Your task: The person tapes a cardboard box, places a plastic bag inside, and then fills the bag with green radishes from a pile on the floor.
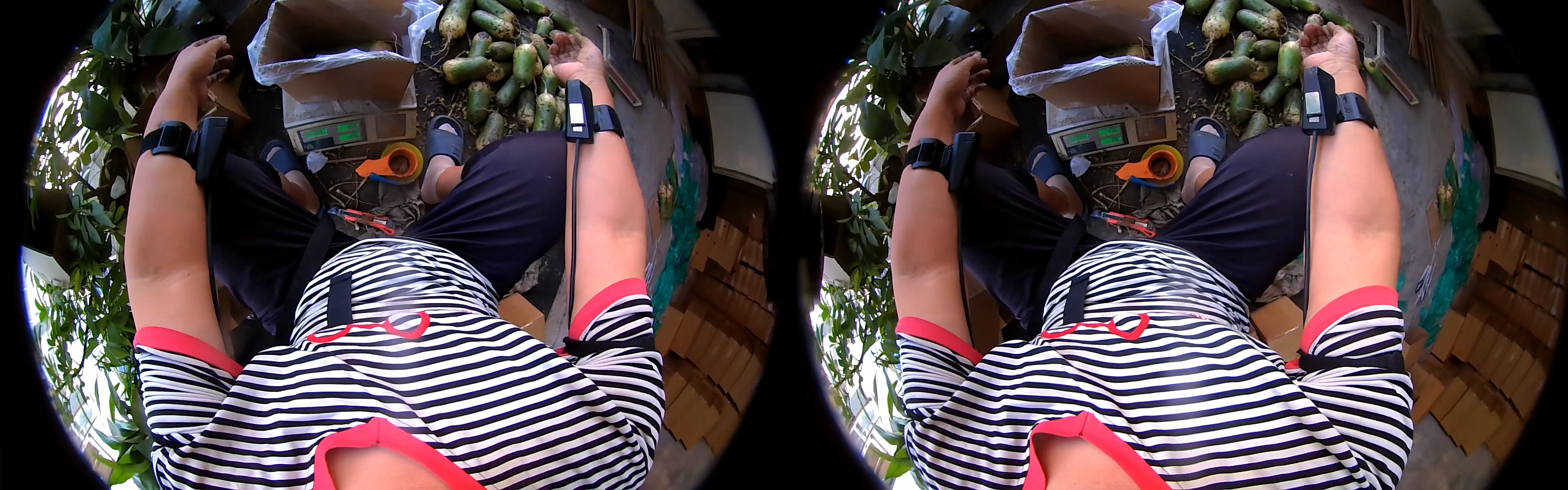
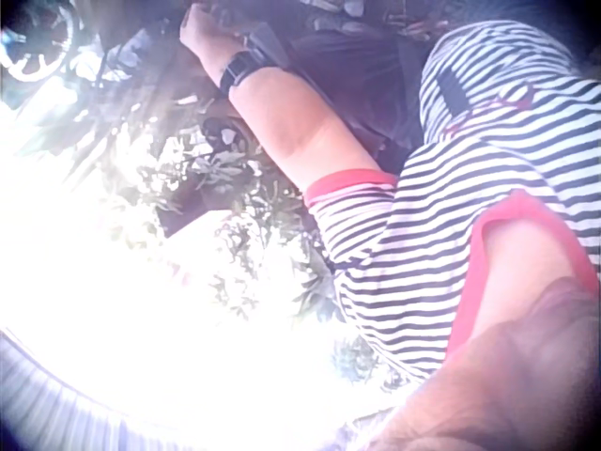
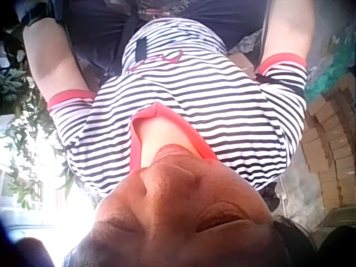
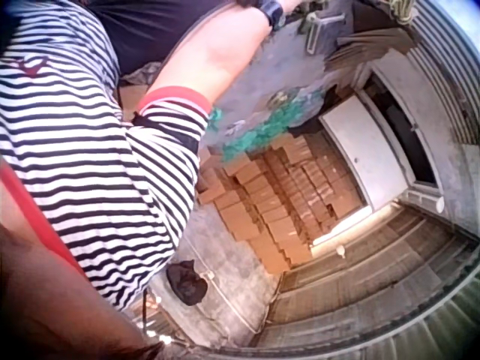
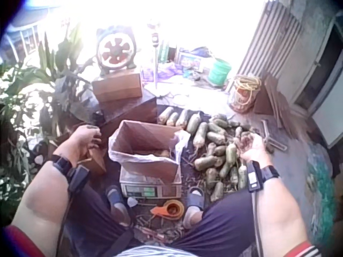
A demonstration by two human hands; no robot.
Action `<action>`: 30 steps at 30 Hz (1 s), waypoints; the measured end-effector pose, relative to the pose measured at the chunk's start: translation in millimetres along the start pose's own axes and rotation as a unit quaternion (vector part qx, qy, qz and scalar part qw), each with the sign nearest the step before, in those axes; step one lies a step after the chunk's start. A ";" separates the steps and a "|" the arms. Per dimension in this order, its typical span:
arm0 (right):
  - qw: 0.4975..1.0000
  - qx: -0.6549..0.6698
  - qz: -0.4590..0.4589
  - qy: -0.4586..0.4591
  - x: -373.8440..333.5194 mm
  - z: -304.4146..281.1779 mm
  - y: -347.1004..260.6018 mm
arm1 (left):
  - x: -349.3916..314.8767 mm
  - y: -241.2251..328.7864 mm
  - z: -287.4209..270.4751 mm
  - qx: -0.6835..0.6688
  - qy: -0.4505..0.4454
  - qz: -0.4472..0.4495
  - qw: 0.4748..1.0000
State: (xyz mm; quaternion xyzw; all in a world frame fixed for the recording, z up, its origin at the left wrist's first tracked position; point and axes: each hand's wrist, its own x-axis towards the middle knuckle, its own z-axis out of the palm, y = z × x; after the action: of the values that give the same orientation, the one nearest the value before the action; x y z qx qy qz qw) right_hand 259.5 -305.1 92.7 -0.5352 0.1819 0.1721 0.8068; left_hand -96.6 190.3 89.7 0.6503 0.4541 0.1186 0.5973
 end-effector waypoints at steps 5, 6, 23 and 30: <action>0.999 -0.001 -0.003 0.036 9.3 -16.9 -0.8 | 2.8 -2.0 -9.8 0.015 -0.015 -0.008 1.000; 0.999 0.003 0.002 0.038 9.6 -17.2 2.0 | 0.5 -1.8 -11.8 0.025 -0.011 -0.010 1.000; 0.987 0.051 -0.018 0.153 21.3 -116.7 -27.4 | 4.3 8.1 14.9 0.112 -0.032 -0.025 0.993; 0.990 0.048 -0.008 0.131 18.7 -115.0 -28.0 | 1.9 10.3 24.1 0.104 -0.030 -0.016 0.994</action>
State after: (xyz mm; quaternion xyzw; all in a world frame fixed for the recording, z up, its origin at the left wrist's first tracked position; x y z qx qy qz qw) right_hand 276.5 -420.4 64.7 -0.5155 0.2892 0.0851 0.8021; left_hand -74.2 176.9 91.9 0.7052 0.4560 0.0417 0.5413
